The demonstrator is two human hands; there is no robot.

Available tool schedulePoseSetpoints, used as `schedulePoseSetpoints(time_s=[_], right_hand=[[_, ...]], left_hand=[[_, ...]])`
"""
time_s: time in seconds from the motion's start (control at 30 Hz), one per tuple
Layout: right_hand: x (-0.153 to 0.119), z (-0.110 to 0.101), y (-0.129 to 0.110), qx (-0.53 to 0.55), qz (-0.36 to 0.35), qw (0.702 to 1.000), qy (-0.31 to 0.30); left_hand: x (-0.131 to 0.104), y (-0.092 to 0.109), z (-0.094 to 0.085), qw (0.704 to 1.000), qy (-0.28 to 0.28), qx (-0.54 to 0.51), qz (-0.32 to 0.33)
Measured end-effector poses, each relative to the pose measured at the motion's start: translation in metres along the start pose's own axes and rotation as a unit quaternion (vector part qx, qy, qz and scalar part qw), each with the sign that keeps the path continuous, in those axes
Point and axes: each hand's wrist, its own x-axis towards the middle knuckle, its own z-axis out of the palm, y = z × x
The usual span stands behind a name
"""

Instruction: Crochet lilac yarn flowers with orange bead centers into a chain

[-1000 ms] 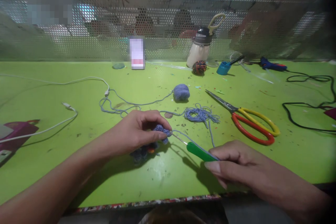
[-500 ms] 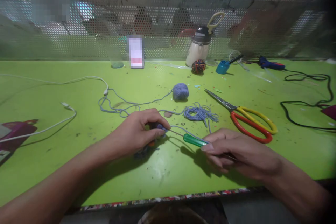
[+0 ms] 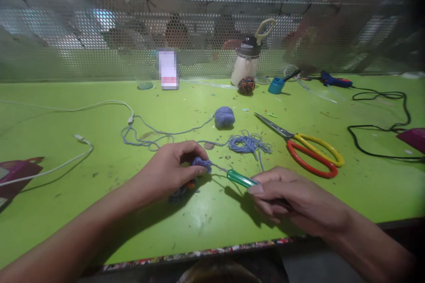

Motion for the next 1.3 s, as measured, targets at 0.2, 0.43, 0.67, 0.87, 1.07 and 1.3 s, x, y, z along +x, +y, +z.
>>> schedulePoseSetpoints(time_s=[0.2, 0.43, 0.67, 0.87, 1.07, 1.3], right_hand=[[0.005, 0.027, 0.009, -0.167, -0.067, 0.979, 0.090], [0.026, 0.054, 0.019, -0.224, -0.145, 0.949, 0.170], [0.026, 0.043, 0.008, -0.271, -0.123, 0.945, 0.137], [0.023, 0.004, -0.024, -0.344, -0.121, 0.924, 0.112], [0.044, -0.041, -0.063, -0.393, -0.168, 0.892, 0.150], [0.060, -0.013, -0.066, -0.445, -0.317, 0.812, 0.207]], left_hand=[[0.003, -0.002, -0.002, 0.993, 0.016, -0.120, -0.006], [0.004, -0.007, -0.006, 0.990, 0.029, -0.131, -0.050], [0.005, -0.008, -0.003, 0.993, 0.035, -0.111, -0.014], [0.006, -0.007, -0.003, 0.987, 0.033, -0.150, -0.051], [0.005, -0.009, -0.003, 0.982, 0.032, -0.172, -0.067], [0.004, -0.007, -0.003, 0.978, 0.018, -0.196, -0.066]])
